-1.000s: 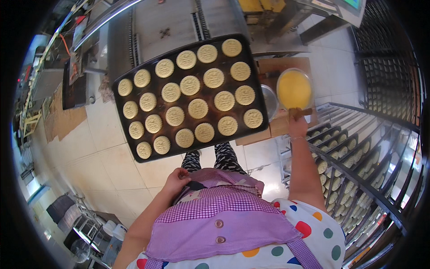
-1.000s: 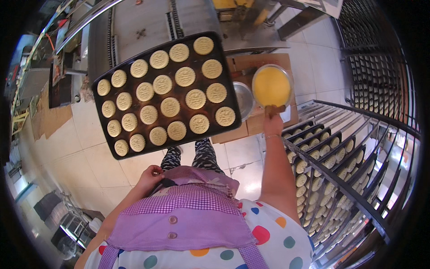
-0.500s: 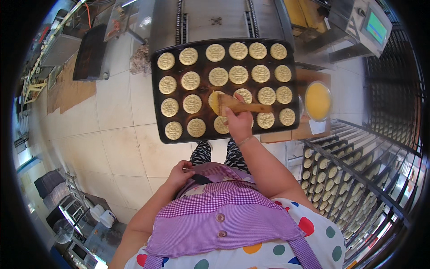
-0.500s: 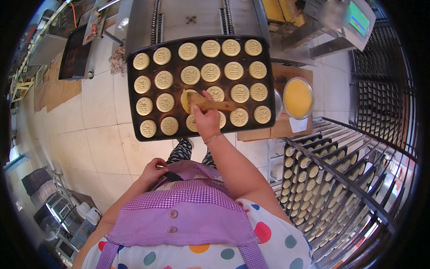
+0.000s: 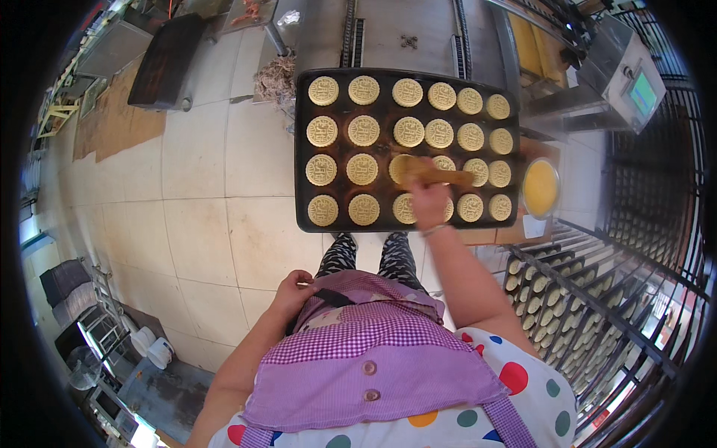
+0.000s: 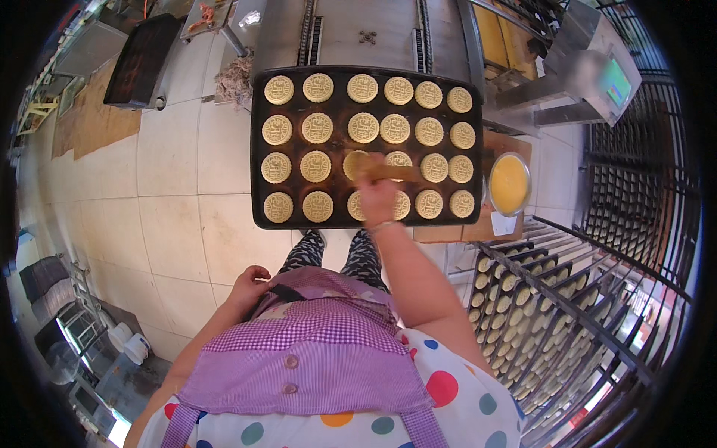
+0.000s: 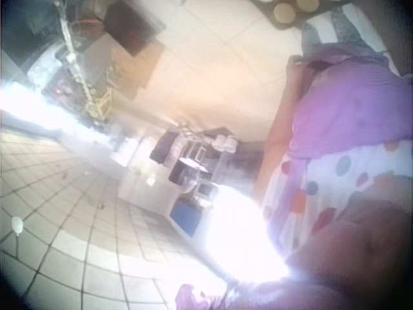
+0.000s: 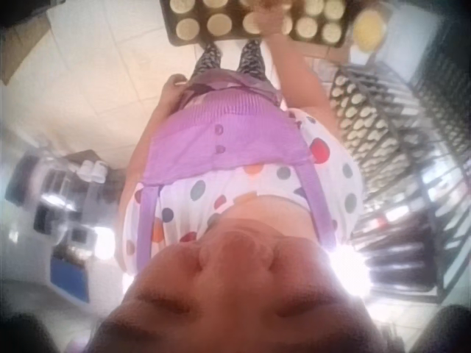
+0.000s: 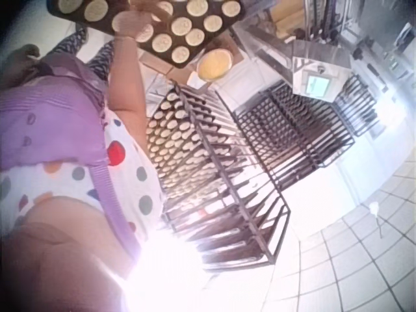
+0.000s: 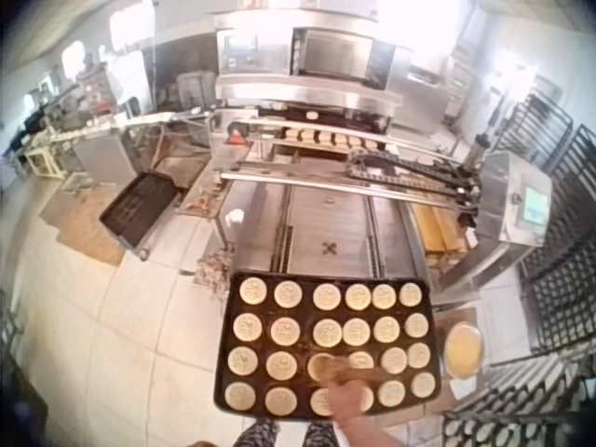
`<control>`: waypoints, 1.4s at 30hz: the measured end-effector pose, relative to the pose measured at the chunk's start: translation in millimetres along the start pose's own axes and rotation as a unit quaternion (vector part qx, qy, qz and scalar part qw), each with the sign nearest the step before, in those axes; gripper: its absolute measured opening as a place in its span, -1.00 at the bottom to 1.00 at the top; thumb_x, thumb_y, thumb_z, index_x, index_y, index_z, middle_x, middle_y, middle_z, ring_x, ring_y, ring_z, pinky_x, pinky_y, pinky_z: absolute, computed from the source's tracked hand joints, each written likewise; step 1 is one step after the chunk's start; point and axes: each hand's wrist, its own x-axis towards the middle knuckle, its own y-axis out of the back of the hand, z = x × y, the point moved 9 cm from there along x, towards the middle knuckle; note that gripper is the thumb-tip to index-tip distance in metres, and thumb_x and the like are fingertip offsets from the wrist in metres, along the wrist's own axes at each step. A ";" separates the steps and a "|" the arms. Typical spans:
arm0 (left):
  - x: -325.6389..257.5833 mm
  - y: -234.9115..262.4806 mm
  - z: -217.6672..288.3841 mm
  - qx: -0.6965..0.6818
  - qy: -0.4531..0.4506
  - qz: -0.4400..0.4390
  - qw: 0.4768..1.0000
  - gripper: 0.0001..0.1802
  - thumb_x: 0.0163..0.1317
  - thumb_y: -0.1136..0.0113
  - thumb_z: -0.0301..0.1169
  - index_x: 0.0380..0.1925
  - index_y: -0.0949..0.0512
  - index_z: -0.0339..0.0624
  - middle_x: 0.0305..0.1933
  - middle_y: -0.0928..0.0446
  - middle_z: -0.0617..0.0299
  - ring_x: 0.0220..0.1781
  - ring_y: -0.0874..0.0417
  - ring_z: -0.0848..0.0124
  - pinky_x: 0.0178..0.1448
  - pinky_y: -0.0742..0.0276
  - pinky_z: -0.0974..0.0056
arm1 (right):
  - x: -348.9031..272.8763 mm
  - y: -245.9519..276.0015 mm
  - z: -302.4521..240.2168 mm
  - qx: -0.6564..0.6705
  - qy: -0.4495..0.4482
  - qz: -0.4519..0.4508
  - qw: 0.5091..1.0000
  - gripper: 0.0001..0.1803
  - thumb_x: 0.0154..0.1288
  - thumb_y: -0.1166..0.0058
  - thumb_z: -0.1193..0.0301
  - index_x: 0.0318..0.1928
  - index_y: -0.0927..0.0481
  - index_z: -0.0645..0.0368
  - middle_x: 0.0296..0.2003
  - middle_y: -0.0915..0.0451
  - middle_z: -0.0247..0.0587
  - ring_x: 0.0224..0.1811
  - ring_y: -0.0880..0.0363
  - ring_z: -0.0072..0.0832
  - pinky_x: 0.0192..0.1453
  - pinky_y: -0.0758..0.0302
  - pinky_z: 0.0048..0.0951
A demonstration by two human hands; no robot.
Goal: The person applies a liquid glaze to mooncakes on a tray using a brush, places the tray onto a cooling rack, and затем retrieves an empty tray to place it into an oven.
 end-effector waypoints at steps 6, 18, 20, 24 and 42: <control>-1.0 4.7 10.7 0.027 0.000 -0.012 1.000 -0.67 0.02 -0.26 -0.50 -0.18 -0.44 -0.29 -0.20 -0.55 0.13 -0.22 -0.61 0.36 -0.13 -0.53 0.36 | -10.7 -74.2 -9.2 -0.062 -0.095 -0.026 0.993 -0.52 0.08 -0.07 0.46 0.08 -0.42 0.25 -0.20 -0.59 -0.05 -0.14 -0.57 -0.37 0.00 -0.43 -0.44; 6.2 25.3 -22.4 0.018 0.017 0.008 1.000 -0.59 0.01 -0.32 -0.42 -0.15 -0.43 -0.30 -0.21 -0.53 0.14 -0.21 -0.60 0.38 -0.14 -0.54 0.35 | 18.8 95.9 15.9 -0.158 -0.217 0.077 0.960 -0.74 0.12 -0.10 0.38 -0.24 -0.53 0.33 -0.33 -0.61 0.06 -0.25 -0.62 -0.20 -0.24 -0.50 -0.23; 10.7 21.8 -2.3 0.039 0.004 0.000 0.999 -0.59 0.00 -0.32 -0.41 -0.15 -0.43 -0.30 -0.21 -0.53 0.14 -0.22 -0.60 0.39 -0.13 -0.54 0.35 | -25.9 21.0 27.4 -0.236 -0.080 -0.014 0.968 -0.75 0.13 -0.11 0.29 -0.32 -0.57 0.24 -0.38 -0.60 0.02 -0.31 -0.55 -0.05 -0.22 -0.46 -0.21; 13.1 14.3 18.6 0.044 -0.019 -0.016 0.999 -0.59 0.00 -0.31 -0.43 -0.14 -0.43 -0.30 -0.20 -0.53 0.13 -0.22 -0.60 0.38 -0.12 -0.53 0.35 | -103.7 -74.9 -18.4 -0.117 0.018 -0.124 0.985 -0.77 0.14 -0.05 0.36 -0.17 -0.58 0.13 -0.29 -0.59 0.04 -0.20 -0.54 -0.01 -0.16 -0.47 -0.20; 14.4 0.9 34.0 0.043 0.010 -0.018 0.999 -0.60 -0.06 -0.28 -0.60 -0.16 -0.41 -0.27 -0.15 -0.50 0.14 -0.25 -0.58 0.41 -0.17 -0.53 0.36 | -75.9 76.5 55.4 -0.058 -0.075 -0.012 0.995 -0.51 0.16 -0.13 0.43 0.11 -0.38 0.28 -0.08 -0.55 -0.08 -0.01 -0.51 -0.34 0.09 -0.40 -0.39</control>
